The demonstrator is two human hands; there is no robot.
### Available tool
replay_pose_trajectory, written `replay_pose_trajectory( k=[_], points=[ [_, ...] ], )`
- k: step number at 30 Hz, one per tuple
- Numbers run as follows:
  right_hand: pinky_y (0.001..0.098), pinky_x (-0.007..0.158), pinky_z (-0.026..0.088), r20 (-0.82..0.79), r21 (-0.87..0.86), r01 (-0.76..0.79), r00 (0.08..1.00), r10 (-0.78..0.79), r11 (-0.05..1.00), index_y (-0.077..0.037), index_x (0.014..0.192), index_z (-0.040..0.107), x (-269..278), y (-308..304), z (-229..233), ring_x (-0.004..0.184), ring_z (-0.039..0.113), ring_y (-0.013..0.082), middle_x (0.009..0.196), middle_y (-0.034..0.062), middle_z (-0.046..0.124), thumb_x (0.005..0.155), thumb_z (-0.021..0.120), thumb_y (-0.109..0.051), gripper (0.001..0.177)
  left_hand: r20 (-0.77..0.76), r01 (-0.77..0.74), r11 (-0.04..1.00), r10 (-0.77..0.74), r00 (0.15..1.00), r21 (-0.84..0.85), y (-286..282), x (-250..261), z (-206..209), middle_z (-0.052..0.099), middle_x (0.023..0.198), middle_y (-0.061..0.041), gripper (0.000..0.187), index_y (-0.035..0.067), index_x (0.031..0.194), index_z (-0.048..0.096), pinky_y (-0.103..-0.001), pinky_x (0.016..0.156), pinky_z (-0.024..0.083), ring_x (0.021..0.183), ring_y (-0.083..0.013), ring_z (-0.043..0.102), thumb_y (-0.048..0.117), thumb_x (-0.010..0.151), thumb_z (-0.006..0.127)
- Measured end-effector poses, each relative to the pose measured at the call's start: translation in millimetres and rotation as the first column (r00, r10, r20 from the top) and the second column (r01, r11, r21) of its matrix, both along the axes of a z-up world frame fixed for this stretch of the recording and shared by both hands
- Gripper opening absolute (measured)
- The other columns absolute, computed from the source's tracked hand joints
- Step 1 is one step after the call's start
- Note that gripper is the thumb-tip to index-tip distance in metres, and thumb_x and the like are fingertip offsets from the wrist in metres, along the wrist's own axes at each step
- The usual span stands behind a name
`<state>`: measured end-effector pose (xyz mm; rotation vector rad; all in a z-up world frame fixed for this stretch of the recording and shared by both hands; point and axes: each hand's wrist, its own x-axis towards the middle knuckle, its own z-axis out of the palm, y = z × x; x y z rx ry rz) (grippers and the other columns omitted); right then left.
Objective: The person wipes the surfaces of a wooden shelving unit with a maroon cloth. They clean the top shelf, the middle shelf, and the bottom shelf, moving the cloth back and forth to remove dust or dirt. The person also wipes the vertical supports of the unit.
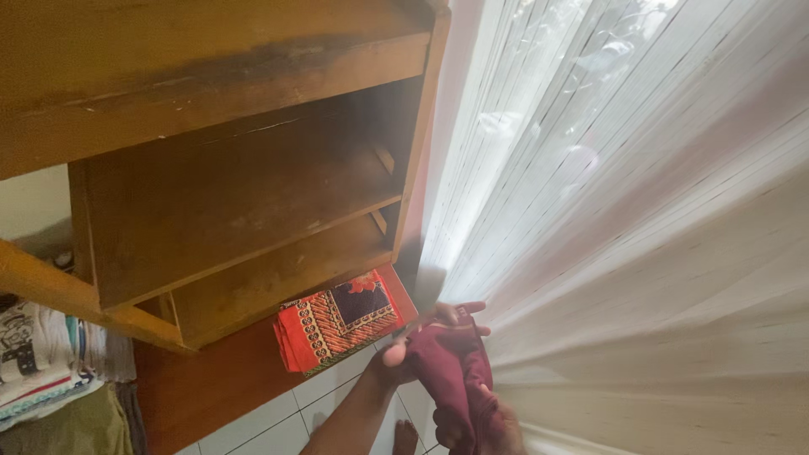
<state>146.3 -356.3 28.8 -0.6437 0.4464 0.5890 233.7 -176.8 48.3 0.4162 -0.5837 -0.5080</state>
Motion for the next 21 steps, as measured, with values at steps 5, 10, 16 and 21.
replay_pose_trajectory(
  k=[5,10,16,21],
  points=[
    [0.0330,0.051,0.045,0.132,0.154,-0.103,0.988,0.083,0.983,-0.022,0.147,0.044,11.2,-14.3,20.4,0.062,0.057,0.0189,0.092,0.0066,0.063,0.069,0.077,-0.046,0.088,-0.095,-0.086,0.992,0.095,0.991,0.096,-7.9,5.9,20.9,0.043,0.148,-0.019,0.076,0.012,0.115,0.054,-0.049,0.119,0.050,0.141,-0.0333,0.053,0.043,0.062,0.100],
    [0.0303,0.072,0.052,0.480,-0.211,-0.483,0.706,0.521,0.850,0.003,0.137,0.051,52.6,-28.4,11.0,0.091,0.062,0.0150,0.105,0.0048,0.063,0.066,0.096,-0.037,0.093,0.071,-0.328,0.721,0.362,0.929,0.610,-20.5,20.5,37.7,0.068,0.103,-0.011,0.039,0.004,0.104,0.065,-0.036,0.088,0.057,0.096,-0.0193,0.067,0.012,0.074,0.087],
    [0.0284,0.067,0.058,0.260,-0.610,-0.360,0.751,0.607,0.706,-0.003,0.117,0.057,86.6,-14.1,24.1,0.079,0.067,0.0143,0.090,0.0058,0.067,0.059,0.088,-0.010,0.066,0.411,-0.543,0.353,0.384,0.827,0.762,-36.1,57.4,33.7,0.067,0.083,-0.004,0.026,0.003,0.085,0.062,-0.029,0.069,0.056,0.077,-0.0111,0.067,0.009,0.072,0.084],
    [0.0307,0.045,0.046,0.342,-0.647,-0.164,0.811,0.475,0.745,-0.002,0.097,0.059,103.3,28.1,23.9,0.053,0.059,0.0139,0.070,0.0052,0.063,0.060,0.079,-0.003,0.041,0.548,-0.610,0.053,0.382,0.744,0.791,-39.2,83.8,-4.4,0.066,0.073,-0.015,0.016,0.000,0.078,0.065,-0.035,0.064,0.054,0.068,-0.0211,0.067,0.007,0.071,0.077]
  ],
)
